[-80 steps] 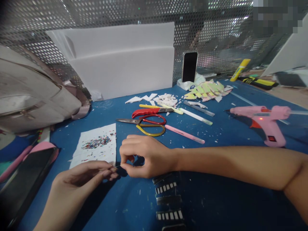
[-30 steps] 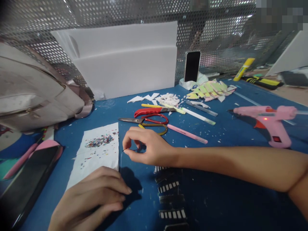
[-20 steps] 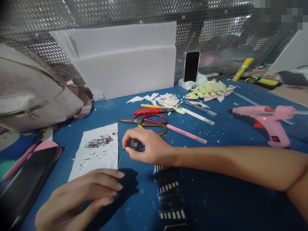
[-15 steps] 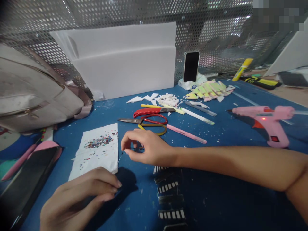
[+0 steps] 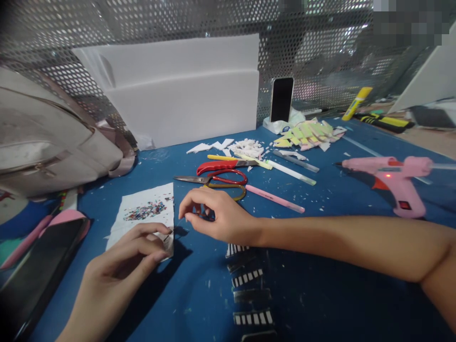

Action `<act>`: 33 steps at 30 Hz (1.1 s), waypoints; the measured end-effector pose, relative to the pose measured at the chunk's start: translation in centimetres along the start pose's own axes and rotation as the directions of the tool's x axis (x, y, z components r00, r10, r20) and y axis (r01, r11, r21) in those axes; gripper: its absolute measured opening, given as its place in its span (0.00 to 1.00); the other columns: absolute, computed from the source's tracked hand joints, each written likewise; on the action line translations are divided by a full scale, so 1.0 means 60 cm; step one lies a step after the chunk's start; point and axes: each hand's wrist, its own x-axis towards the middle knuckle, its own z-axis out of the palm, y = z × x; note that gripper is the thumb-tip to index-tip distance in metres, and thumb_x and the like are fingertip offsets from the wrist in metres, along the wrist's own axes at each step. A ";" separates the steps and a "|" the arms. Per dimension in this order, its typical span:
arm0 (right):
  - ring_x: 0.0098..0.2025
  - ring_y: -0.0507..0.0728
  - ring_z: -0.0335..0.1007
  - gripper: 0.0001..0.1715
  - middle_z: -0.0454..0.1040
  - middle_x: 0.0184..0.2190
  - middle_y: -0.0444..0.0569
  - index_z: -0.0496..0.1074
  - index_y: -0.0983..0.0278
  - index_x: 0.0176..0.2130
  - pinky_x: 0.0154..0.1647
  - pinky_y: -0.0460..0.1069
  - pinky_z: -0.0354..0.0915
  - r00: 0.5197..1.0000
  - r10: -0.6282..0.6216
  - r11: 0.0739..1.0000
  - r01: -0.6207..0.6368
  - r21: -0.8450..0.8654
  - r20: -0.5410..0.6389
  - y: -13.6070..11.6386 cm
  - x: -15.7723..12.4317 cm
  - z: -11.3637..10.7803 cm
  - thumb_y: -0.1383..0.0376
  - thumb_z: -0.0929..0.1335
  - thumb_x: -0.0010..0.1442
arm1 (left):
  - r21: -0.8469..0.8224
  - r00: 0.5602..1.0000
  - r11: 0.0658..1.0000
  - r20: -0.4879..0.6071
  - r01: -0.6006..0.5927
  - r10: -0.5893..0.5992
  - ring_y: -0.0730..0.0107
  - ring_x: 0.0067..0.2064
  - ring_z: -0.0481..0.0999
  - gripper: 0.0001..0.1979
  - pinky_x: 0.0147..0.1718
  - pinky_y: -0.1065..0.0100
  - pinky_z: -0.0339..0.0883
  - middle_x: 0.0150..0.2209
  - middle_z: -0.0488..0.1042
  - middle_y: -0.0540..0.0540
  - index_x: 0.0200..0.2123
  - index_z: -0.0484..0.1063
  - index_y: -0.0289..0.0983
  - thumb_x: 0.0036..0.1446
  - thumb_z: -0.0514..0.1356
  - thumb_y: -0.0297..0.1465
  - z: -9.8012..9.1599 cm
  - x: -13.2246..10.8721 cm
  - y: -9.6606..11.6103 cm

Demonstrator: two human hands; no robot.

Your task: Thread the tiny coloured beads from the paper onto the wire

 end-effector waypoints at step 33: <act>0.37 0.51 0.70 0.13 0.74 0.34 0.47 0.71 0.66 0.38 0.31 0.45 0.64 0.987 0.148 0.860 -0.163 0.484 0.071 0.013 0.005 -0.003 0.59 0.64 0.64 | -0.261 0.979 0.951 -0.165 -0.164 0.123 0.67 0.36 0.79 0.09 0.33 0.68 0.70 0.36 0.77 0.47 0.25 0.74 0.34 0.58 0.62 0.29 -0.023 0.134 0.101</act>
